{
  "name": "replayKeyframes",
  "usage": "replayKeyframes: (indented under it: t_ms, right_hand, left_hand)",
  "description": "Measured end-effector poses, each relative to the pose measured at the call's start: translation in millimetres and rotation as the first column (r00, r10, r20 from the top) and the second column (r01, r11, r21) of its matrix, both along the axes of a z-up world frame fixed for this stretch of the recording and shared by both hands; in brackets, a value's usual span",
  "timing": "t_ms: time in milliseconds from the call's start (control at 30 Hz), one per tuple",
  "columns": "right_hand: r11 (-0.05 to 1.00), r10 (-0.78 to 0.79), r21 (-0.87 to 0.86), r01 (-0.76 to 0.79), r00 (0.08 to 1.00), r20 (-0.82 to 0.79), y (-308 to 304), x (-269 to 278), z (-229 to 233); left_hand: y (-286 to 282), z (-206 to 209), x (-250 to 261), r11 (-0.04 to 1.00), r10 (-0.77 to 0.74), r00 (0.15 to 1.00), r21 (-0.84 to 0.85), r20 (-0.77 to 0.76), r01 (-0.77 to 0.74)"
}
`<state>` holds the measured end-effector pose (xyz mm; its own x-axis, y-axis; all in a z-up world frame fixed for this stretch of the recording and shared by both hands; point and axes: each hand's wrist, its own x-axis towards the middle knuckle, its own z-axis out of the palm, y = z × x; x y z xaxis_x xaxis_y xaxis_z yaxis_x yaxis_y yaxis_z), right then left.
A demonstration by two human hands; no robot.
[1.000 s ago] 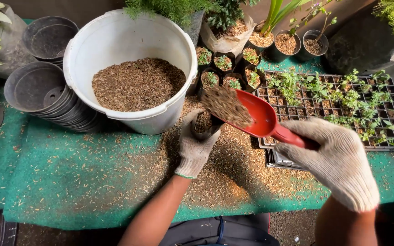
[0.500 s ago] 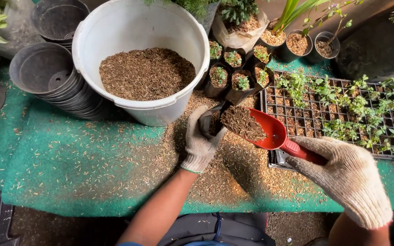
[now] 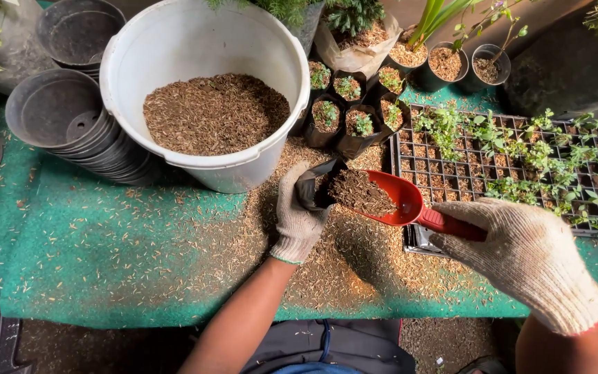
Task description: Filling small seedling pots with soil from a large bucket using a hand scoop
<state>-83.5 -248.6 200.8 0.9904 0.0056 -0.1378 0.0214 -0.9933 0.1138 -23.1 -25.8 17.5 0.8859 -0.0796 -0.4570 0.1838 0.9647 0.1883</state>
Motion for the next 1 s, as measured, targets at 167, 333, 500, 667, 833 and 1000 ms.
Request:
replayKeyframes:
  t_ms: [167, 333, 500, 667, 833, 1000]
  right_hand:
    - [0.989, -0.141, -0.068, 0.132, 0.981, -0.137, 25.0, 10.2, 32.0]
    - [0.955, -0.255, -0.232, 0.187, 0.916, -0.310, 59.2, 25.4, 66.7]
    - [0.902, -0.161, -0.433, -0.010, 0.920, -0.357, 72.7, 32.2, 77.5]
    - [0.859, -0.194, -0.510, -0.029, 0.905, -0.378, 82.1, 36.1, 83.7]
    - [0.820, -0.232, -0.572, -0.014, 0.906, -0.354, 93.9, 34.5, 94.9]
    - [0.852, -0.242, -0.522, 0.050, 0.921, -0.306, 96.5, 27.5, 101.6]
  left_hand:
    - [-2.0, -11.0, -3.3, 0.997, 0.021, 1.000, 0.069, 0.002, -0.021]
    - [-11.5, -37.9, 6.4, 0.992, 0.122, 0.988, 0.024, 0.092, -0.125]
    - [-6.9, -23.8, 4.0, 0.998, 0.065, 0.997, -0.021, 0.050, -0.064]
    - [-9.0, -35.7, 5.8, 0.998, 0.062, 0.997, -0.031, 0.055, -0.061]
    - [-3.5, -21.0, 6.2, 0.995, 0.062, 0.998, -0.081, -0.013, -0.063]
    - [-3.5, -24.1, 5.5, 0.994, 0.062, 0.998, -0.095, 0.011, -0.061]
